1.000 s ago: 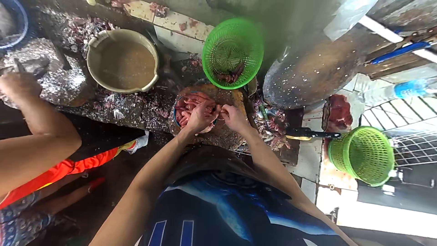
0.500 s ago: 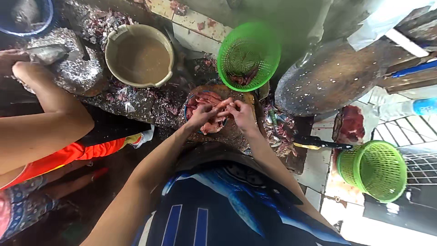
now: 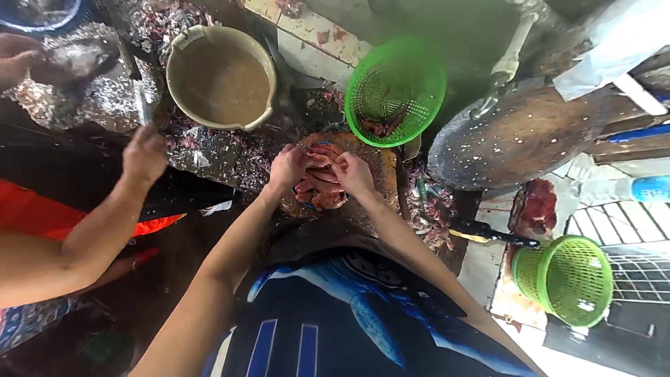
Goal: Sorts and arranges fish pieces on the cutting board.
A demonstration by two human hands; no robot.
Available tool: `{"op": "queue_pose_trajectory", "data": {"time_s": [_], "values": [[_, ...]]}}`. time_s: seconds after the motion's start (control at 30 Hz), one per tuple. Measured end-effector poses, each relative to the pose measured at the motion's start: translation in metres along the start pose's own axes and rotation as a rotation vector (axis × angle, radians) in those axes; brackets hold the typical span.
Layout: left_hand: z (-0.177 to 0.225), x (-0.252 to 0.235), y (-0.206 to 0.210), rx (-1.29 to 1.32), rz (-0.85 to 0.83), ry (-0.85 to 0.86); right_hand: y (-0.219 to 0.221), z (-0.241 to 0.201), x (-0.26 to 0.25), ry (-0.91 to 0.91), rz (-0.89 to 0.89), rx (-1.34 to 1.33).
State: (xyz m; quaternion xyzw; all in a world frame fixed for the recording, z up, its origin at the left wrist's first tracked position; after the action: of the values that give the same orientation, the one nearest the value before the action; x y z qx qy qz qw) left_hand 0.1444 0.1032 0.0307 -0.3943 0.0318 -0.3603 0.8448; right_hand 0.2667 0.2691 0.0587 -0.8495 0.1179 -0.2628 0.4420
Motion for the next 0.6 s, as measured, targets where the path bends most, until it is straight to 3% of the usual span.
{"op": "queue_pose_trajectory", "data": {"time_s": [0.1, 0.33, 0.4, 0.53, 0.6], "values": [[0.006, -0.006, 0.004, 0.012, -0.032, 0.123, 0.015, -0.018, -0.022, -0.303, 0.015, 0.096], [0.008, -0.004, 0.009, -0.048, -0.018, 0.288, 0.015, -0.019, 0.001, -0.531, 0.062, 0.160], [0.008, -0.003, 0.003, -0.004, 0.050, 0.305, -0.009, -0.003, -0.008, -0.453, 0.120, 0.110], [0.005, 0.003, -0.004, 0.069, 0.152, 0.260, -0.074, 0.067, -0.063, 0.039, 0.209, 0.112], [0.001, 0.006, -0.005, 0.081, 0.170, 0.252, -0.087, 0.092, -0.091, 0.170, 0.175, 0.104]]}}
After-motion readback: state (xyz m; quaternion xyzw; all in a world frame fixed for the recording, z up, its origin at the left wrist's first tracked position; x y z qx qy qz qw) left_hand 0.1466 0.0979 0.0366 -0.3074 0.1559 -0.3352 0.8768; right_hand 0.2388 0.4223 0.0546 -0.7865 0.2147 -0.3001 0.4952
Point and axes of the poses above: each hand's wrist, its own x-axis away from the middle knuckle, its own y-axis out of the palm, z = x × y, the point moved 8 cm from there along -x, towards the middle knuckle
